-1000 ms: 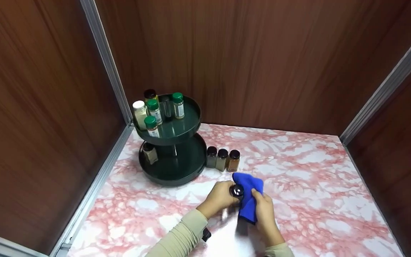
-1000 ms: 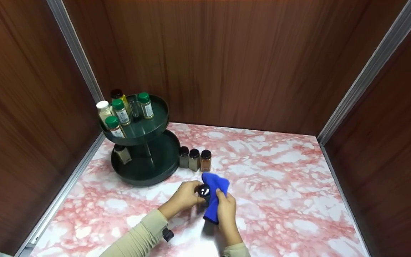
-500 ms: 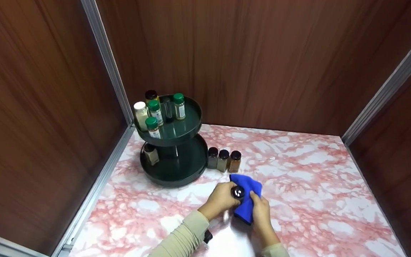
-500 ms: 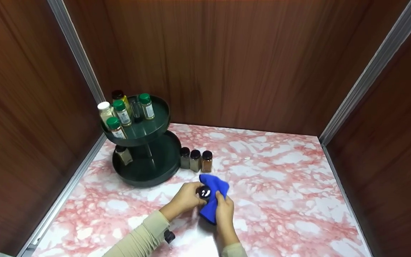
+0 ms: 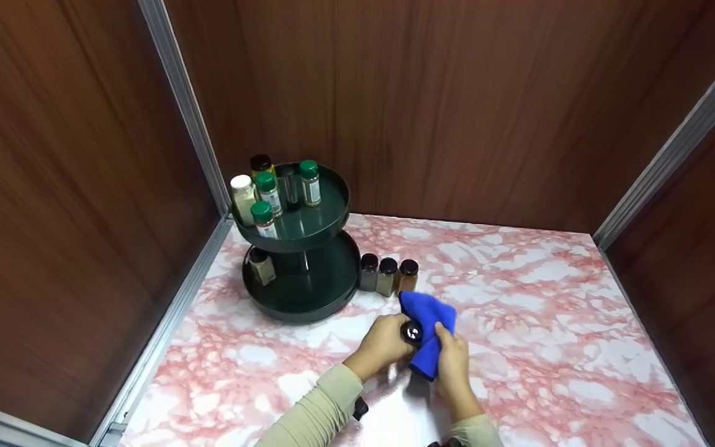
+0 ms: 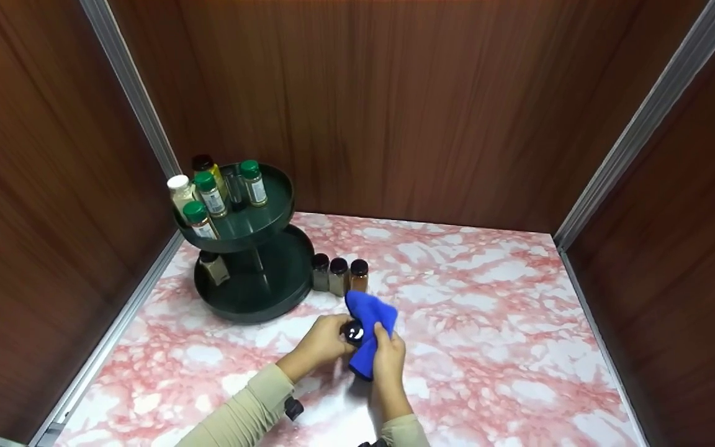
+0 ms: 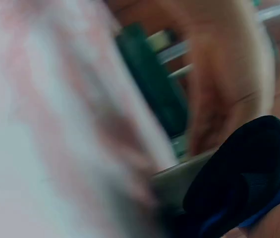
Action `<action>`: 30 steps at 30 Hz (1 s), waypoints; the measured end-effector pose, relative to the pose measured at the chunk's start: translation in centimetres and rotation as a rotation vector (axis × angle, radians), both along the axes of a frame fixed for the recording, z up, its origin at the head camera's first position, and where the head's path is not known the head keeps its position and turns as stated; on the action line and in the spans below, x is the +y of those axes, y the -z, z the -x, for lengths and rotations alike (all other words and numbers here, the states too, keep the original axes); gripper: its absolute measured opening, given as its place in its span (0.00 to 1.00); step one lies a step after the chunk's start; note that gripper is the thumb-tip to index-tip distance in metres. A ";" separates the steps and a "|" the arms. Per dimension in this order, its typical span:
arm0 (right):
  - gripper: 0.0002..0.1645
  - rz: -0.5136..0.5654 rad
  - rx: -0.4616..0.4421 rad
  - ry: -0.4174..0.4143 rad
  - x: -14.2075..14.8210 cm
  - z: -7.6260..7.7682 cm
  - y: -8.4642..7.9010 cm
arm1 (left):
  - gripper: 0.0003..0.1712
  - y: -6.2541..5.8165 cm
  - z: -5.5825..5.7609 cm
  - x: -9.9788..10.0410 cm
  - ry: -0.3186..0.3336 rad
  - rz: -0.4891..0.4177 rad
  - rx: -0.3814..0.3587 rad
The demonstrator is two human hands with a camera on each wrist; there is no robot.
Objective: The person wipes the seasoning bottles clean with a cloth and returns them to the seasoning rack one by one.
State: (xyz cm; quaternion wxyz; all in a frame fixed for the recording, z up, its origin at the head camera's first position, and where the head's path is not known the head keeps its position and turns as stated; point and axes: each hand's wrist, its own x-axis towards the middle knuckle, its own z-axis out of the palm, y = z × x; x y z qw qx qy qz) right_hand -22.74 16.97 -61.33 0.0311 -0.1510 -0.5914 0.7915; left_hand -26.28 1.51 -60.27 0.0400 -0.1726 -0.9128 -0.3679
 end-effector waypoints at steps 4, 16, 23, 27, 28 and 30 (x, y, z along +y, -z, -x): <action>0.24 -0.057 -0.068 0.004 0.3 -0.5 1.4 | 0.18 0.3 -0.2 0.3 0.004 -0.013 -0.022; 0.23 0.024 -0.005 0.023 0.6 -0.9 -3.5 | 0.12 -0.1 0.1 0.6 0.016 -0.012 0.001; 0.22 -0.061 -0.014 0.032 -0.2 0.3 1.1 | 0.14 -0.1 0.0 0.5 0.001 0.003 0.032; 0.23 -0.138 -0.033 0.060 -0.5 -0.8 1.5 | 0.16 0.1 -0.1 0.3 0.008 -0.012 0.023; 0.23 -0.137 -0.034 0.062 -0.6 -1.2 1.2 | 0.16 0.2 -0.1 0.2 0.007 -0.010 0.021; 0.22 -0.134 -0.035 0.067 -0.8 -1.8 0.5 | 0.16 0.2 0.0 0.1 -0.001 -0.009 0.006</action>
